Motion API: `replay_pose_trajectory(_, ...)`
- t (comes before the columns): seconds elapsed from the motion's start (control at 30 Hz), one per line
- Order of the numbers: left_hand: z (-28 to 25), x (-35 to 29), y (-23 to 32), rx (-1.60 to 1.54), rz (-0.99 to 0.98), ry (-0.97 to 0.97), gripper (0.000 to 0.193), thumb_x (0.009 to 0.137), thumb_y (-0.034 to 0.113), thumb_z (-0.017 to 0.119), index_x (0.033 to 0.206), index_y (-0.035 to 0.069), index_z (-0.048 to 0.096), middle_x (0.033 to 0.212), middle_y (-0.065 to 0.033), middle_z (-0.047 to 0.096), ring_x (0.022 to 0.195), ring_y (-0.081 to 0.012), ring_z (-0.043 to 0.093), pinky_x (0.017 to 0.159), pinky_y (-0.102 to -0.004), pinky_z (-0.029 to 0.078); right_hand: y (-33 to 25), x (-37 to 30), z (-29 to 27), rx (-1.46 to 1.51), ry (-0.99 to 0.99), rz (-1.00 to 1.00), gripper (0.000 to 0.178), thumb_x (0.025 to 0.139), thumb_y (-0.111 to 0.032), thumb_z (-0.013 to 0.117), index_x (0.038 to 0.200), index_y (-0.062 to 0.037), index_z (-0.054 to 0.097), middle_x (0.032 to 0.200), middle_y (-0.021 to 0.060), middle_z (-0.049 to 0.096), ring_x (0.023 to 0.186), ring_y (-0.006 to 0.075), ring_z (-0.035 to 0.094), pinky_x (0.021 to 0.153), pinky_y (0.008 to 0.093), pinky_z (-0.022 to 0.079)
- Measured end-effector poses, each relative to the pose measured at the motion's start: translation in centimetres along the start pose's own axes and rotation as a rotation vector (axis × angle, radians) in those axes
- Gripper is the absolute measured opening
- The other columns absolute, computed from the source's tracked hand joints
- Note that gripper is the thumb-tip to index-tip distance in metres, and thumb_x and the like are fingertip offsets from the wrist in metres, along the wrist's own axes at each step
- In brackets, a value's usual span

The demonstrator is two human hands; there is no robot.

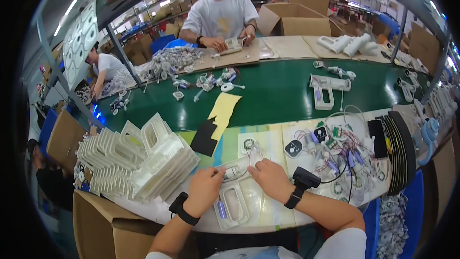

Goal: Assemble small electronic components by organizing plastic casings and inserting internal hardware on a factory production line.

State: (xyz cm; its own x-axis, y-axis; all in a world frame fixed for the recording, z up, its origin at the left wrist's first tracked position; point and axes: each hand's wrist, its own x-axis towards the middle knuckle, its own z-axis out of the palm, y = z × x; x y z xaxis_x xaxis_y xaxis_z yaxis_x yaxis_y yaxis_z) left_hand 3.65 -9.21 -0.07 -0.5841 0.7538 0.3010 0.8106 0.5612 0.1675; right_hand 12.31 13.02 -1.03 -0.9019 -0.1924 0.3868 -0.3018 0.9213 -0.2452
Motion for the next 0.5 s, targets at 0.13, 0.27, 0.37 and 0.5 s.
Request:
replay_pose_trajectory(0.13,-1.9,0.5,1.3,-0.058,-0.014,0.086,0.037,0.075,0.016,0.069,0.111,0.008,0.065,0.102,-0.0112,0.059,0.091,-0.0299,0.057,0.085,-0.0404,0.044,0.5,-0.1,-0.1,0.052,0.034,0.011,0.028,0.079,-0.014,0.064,0.106,-0.0048,0.063,0.086,0.0095,0.058,0.084,0.0259,0.057,0.069,0.0356,0.050)
replay_pose_trajectory(0.27,-0.8,2.1,3.0,-0.252,0.069,0.128,0.042,0.073,0.017,0.072,0.114,0.008,0.063,0.111,-0.0141,0.057,0.101,-0.0324,0.055,0.088,-0.0421,0.043,0.3,0.8,-0.7,0.331,0.190,0.144,0.032,0.076,-0.015,0.071,0.105,-0.0028,0.064,0.095,0.0135,0.062,0.089,0.0300,0.058,0.075,0.0360,0.050)
replay_pose_trajectory(0.37,-0.5,4.1,3.6,-0.280,0.130,0.101,0.047,0.071,0.015,0.075,0.116,0.008,0.062,0.114,-0.0158,0.057,0.107,-0.0346,0.054,0.090,-0.0426,0.045,2.9,2.5,-2.0,0.678,0.048,0.360,0.032,0.074,-0.015,0.073,0.103,-0.0013,0.065,0.099,0.0161,0.062,0.094,0.0336,0.057,0.080,0.0390,0.049)
replay_pose_trajectory(0.5,1.4,6.3,2.9,-0.291,0.149,0.055,0.047,0.069,0.017,0.076,0.112,0.009,0.061,0.118,-0.0166,0.053,0.111,-0.0336,0.051,0.091,-0.0430,0.044,7.1,4.9,-0.3,0.163,0.228,0.187,0.029,0.076,-0.020,0.072,0.098,-0.0024,0.067,0.098,0.0162,0.064,0.097,0.0343,0.057,0.083,0.0405,0.048)
